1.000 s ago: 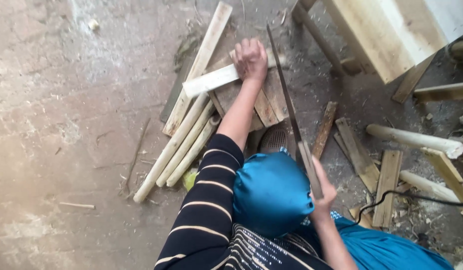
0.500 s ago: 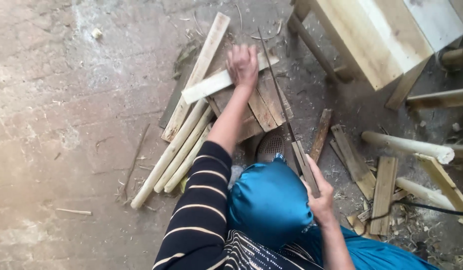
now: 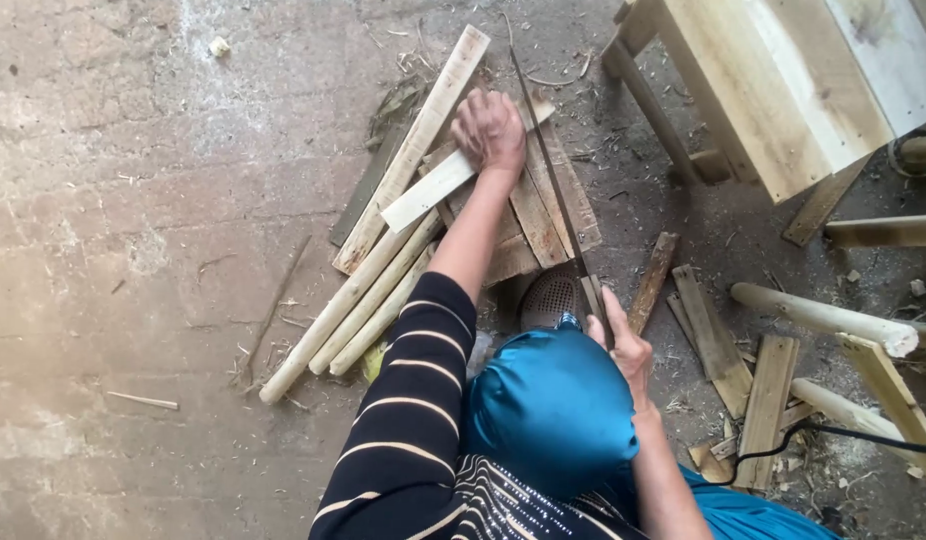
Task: Assembling a wooden chair frame by hammering nails, fitting slats, and sawing wood pieces.
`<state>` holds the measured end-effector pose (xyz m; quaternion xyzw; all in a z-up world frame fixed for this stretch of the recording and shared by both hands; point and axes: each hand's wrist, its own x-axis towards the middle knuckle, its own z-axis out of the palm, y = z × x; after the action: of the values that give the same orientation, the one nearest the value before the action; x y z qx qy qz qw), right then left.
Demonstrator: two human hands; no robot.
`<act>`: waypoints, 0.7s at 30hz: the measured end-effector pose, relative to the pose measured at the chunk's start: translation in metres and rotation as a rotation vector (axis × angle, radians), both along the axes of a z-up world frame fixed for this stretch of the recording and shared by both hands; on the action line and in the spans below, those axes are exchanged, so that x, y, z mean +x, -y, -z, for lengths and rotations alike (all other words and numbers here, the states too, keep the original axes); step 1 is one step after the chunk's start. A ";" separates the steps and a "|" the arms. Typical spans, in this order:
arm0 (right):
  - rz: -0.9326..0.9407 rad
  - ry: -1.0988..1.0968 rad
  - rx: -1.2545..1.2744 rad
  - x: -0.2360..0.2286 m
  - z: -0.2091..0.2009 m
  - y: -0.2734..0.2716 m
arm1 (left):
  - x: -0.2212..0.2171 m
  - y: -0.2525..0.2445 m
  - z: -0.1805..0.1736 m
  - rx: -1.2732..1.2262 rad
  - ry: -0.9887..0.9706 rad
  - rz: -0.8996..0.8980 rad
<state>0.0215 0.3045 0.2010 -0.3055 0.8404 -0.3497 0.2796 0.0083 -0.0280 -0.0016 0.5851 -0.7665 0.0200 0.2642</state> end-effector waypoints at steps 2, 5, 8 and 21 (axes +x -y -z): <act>-0.020 -0.004 0.040 -0.004 -0.003 0.003 | 0.004 0.001 0.010 0.207 0.045 0.064; -0.100 -0.121 0.130 -0.003 -0.019 -0.008 | 0.003 0.001 0.016 0.232 0.085 0.133; -0.140 -0.130 0.013 0.001 -0.032 -0.022 | 0.001 0.002 0.017 0.252 0.112 0.137; -0.068 -0.009 0.020 -0.016 -0.026 -0.019 | 0.010 0.010 0.015 0.228 0.022 0.269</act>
<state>0.0055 0.3239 0.2274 -0.3326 0.8342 -0.3302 0.2908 0.0184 -0.0381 -0.0165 0.5033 -0.8379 -0.0959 0.1881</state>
